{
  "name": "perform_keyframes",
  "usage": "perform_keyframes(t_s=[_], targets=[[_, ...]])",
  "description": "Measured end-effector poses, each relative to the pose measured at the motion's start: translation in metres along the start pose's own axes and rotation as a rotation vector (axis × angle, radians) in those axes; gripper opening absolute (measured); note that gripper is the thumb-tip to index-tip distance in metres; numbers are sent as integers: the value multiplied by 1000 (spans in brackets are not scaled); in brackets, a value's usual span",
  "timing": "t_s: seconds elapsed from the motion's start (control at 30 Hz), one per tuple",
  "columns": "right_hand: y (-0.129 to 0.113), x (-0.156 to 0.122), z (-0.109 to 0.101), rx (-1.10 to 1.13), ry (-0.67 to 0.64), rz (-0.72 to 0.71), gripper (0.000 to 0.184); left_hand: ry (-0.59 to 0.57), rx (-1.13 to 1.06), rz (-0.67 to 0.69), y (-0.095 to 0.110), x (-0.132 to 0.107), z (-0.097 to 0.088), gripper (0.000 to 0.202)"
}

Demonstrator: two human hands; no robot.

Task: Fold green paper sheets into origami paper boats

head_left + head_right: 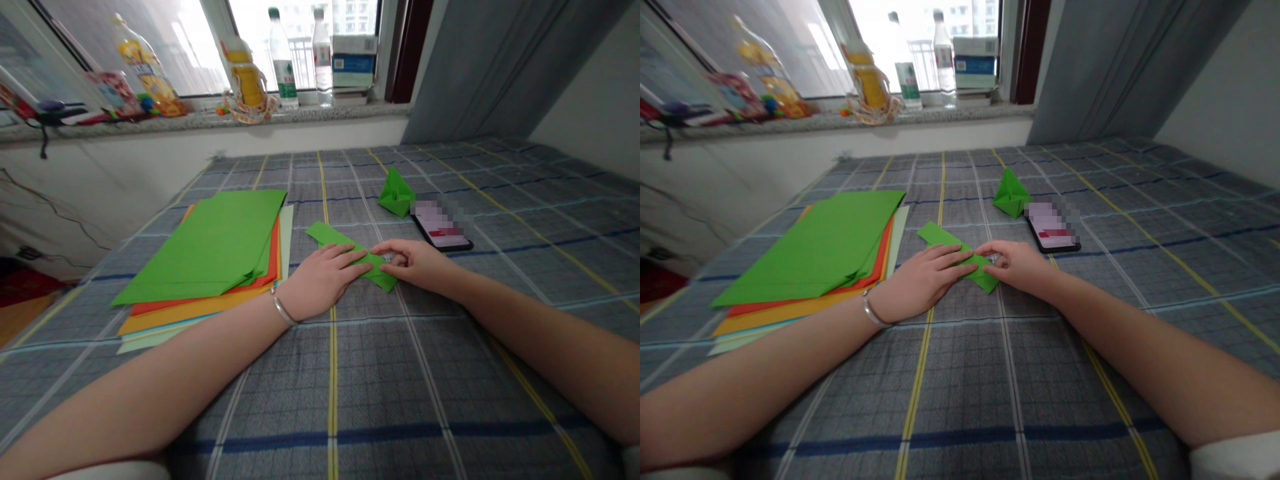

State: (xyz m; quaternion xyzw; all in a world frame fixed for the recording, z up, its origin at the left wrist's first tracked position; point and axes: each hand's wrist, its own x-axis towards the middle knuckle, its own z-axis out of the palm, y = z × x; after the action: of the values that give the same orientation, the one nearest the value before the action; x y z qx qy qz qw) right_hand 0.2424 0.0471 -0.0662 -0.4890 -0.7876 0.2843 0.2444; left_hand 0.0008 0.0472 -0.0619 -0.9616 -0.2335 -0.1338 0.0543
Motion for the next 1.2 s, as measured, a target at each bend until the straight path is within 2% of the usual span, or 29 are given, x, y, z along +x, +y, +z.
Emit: perform_keyframes(t_s=[0.1, 0.23, 0.3, 0.53, 0.73, 0.93, 1.07, 1.2], targets=[[0, 0, -2, -118, -22, -51, 36, -19, -24, 28, -3, 0, 1, 42], [2, -1, -5, -239, -21, -262, 38, -39, -22, 56, -4, 0, 2, 44], [6, -2, -6, -250, -12, -311, 32, -53, -10, 56, -5, 0, 2, 44], [23, -1, -12, -297, 22, -286, 29, -110, -39, 70, -9, 1, -3, 41], [28, -5, -21, -302, -129, -351, 22, -94, -69, 81, -12, -1, -3, 34], [19, -9, -26, -300, -150, -391, 35, -100, -53, 110, -9, 0, -4, 33], [8, -12, -24, -389, -136, -414, 31, -101, -66, 92, -6, 0, -4, 35], [1, -12, -17, -511, -104, -470, 29, -106, -105, 138, -7, 0, -3, 37]])
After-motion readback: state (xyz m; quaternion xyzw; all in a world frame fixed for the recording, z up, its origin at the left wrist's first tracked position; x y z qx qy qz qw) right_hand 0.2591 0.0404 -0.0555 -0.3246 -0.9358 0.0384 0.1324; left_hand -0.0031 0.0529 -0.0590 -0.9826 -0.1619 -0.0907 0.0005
